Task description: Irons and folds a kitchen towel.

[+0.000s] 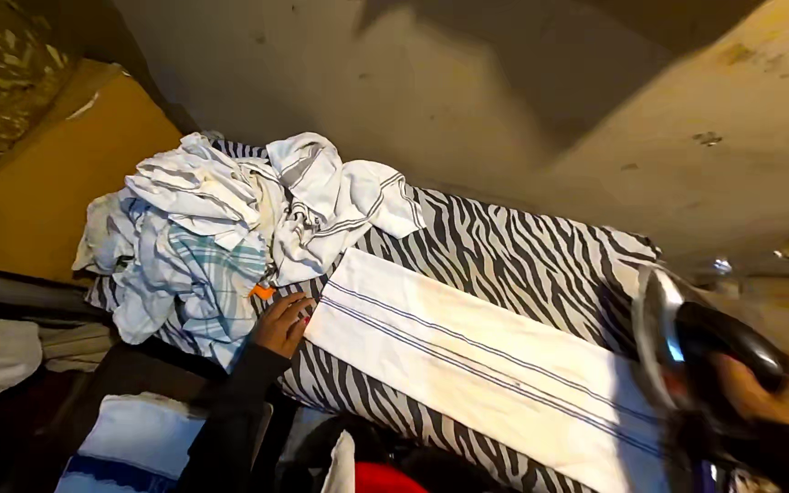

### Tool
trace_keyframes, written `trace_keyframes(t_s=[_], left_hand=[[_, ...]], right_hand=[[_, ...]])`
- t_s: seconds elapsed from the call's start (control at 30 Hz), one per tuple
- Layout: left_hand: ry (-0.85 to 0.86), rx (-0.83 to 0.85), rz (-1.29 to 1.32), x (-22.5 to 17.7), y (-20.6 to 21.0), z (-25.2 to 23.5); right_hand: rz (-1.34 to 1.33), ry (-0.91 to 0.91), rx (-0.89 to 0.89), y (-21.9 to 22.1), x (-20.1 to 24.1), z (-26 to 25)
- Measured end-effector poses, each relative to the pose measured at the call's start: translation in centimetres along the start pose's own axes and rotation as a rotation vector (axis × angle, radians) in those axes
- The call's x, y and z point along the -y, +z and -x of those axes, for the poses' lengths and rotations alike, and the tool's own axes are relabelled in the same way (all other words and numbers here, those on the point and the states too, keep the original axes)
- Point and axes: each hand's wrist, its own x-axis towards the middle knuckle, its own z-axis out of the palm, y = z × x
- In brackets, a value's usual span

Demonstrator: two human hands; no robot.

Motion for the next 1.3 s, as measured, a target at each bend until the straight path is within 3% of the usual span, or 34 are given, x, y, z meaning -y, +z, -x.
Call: trace_keyframes(t_s=[0.07, 0.23, 0.3, 0.37, 0.47, 0.6, 0.73, 1.0, 1.1, 1.2, 1.3], left_hand=[[0.027, -0.066, -0.048, -1.2, 0.0, 0.1], [0.13, -0.246, -0.087, -4.7, -0.2, -0.1], [0.135, -0.29, -0.103, -4.6, -1.1, 0.5], [0.103, -0.315, -0.139, -3.8, -2.0, 2.3], [0.059, -0.345, -0.219, -1.1, -4.7, 4.1], [0.043, -0.341, -0.267, -0.6, -6.8, 3.7], [0.141, -0.436, -0.155, -3.7, -5.7, 1.2], [0.318, -0.319, -0.078, -8.8, -1.6, 0.7], [0.272, -0.298, -0.081, -8.5, -2.7, 1.7], [0.164, -0.263, -0.119, -7.8, -4.2, 1.9], [0.067, -0.157, -0.138, -10.3, -2.3, -0.6]], right_hand=[[0.032, -0.183, 0.036, 1.2, 7.9, 1.3], [0.219, -0.508, 0.502, 6.8, 28.5, 2.3], [0.217, -0.572, 0.552, 9.6, 34.4, 2.2], [0.209, -0.625, 0.557, 11.2, 37.0, 3.1], [0.204, -0.724, 0.555, 11.4, 36.5, 4.3], [0.231, -0.682, 0.55, 11.8, 36.6, 4.0], [0.243, -0.737, 0.548, 11.7, 36.0, 4.0], [0.184, -0.593, 0.585, 11.3, 35.9, 3.8], [0.158, -0.491, 0.528, 10.3, 32.7, 2.2], [0.233, -0.565, 0.507, 9.2, 26.0, 1.4], [0.263, -0.433, 0.465, 8.0, 20.1, -0.1]])
